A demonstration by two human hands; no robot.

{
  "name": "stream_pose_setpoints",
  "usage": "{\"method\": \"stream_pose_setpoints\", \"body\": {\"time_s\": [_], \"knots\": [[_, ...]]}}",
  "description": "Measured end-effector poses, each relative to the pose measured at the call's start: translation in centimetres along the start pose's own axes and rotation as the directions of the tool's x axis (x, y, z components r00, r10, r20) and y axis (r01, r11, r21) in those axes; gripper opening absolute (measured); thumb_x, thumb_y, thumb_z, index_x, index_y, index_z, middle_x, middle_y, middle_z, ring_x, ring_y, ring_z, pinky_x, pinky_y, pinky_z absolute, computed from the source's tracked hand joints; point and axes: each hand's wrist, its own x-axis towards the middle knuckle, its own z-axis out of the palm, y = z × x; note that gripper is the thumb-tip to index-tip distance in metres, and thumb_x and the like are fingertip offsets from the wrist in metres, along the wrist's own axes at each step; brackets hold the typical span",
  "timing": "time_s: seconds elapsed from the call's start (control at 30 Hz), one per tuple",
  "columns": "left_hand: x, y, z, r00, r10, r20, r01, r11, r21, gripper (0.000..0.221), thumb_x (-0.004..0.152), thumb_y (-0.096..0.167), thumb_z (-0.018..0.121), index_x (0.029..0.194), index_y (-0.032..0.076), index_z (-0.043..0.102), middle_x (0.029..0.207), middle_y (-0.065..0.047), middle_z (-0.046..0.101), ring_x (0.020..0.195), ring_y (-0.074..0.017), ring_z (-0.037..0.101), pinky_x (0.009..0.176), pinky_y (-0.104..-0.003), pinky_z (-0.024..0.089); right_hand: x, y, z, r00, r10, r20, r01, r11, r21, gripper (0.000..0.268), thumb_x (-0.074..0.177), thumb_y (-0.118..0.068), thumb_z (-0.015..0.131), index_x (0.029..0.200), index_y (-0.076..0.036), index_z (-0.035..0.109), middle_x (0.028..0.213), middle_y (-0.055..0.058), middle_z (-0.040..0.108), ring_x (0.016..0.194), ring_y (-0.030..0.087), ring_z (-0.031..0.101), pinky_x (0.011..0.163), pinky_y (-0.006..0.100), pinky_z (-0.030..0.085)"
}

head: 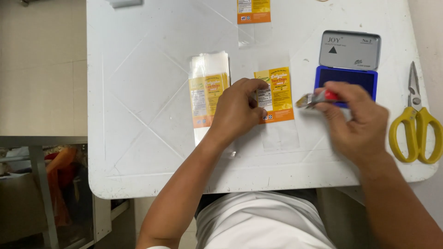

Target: Applying ink stamps to plastic packaging bags at a workstation.

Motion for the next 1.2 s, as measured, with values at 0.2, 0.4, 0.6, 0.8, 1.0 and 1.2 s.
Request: {"method": "stream_pose_setpoints", "body": {"time_s": [0.2,0.4,0.6,0.8,1.0,1.2], "knots": [[0.2,-0.5,0.2,0.994,0.020,-0.107,-0.030,0.995,-0.091,0.019,0.084,0.023,0.068,0.098,0.017,0.080,0.089,0.003,0.081,0.077,-0.0143,0.072,0.073,-0.029,0.054,1.1,-1.2,2.4,0.997,-0.045,0.059,0.047,0.998,-0.029,0.026,0.103,0.003,0.072,0.127,0.008,0.062,0.117,0.021,0.073,0.104,0.031,0.069,0.095,0.037,0.058],[0.6,-1.4,0.6,0.996,0.024,-0.091,-0.032,0.996,-0.079,0.019,0.079,0.014,0.071,0.097,0.018,0.077,0.090,0.003,0.079,0.081,-0.0153,0.072,0.074,-0.031,0.053,1.4,-1.2,3.2,0.992,-0.079,0.103,0.082,0.996,-0.026,0.026,0.101,0.005,0.072,0.125,0.008,0.062,0.115,0.018,0.073,0.104,0.032,0.067,0.098,0.041,0.057],[0.8,-1.3,0.3,0.999,0.024,-0.038,-0.025,0.999,-0.027,0.020,0.075,0.013,0.072,0.093,0.020,0.071,0.073,0.005,0.073,0.068,-0.0168,0.066,0.067,-0.033,0.050,1.6,-1.6,4.3,0.978,-0.116,0.174,0.113,0.993,0.027,0.022,0.099,0.006,0.070,0.120,0.008,0.065,0.113,0.021,0.070,0.101,0.035,0.067,0.097,0.042,0.056],[0.4,-0.3,-0.8,0.998,0.057,0.000,-0.057,0.997,-0.057,0.021,0.080,0.002,0.076,0.101,0.007,0.077,0.087,-0.016,0.076,0.087,-0.0357,0.078,0.078,-0.046,0.063,1.9,-1.9,5.7,0.988,-0.119,0.100,0.108,0.988,0.111,0.020,0.096,0.002,0.072,0.115,0.008,0.072,0.096,0.021,0.071,0.090,0.041,0.071,0.080,0.048,0.059],[0.3,0.0,-1.0,0.998,0.066,-0.017,-0.067,0.995,-0.077,0.020,0.079,-0.001,0.077,0.099,0.004,0.077,0.085,-0.018,0.076,0.084,-0.0359,0.078,0.076,-0.045,0.063,2.1,-2.1,5.8,0.985,-0.137,0.108,0.125,0.986,0.111,0.019,0.097,0.002,0.071,0.115,0.008,0.072,0.096,0.020,0.072,0.090,0.040,0.071,0.080,0.047,0.059],[0.2,-0.1,-0.8,0.996,0.085,-0.038,-0.087,0.993,-0.083,0.019,0.078,-0.001,0.078,0.097,0.003,0.077,0.081,-0.017,0.076,0.080,-0.0349,0.078,0.074,-0.046,0.062,2.0,-1.7,5.9,0.981,-0.148,0.125,0.136,0.986,0.101,0.018,0.097,0.001,0.071,0.115,0.007,0.072,0.096,0.019,0.072,0.091,0.039,0.071,0.080,0.046,0.059]]}}
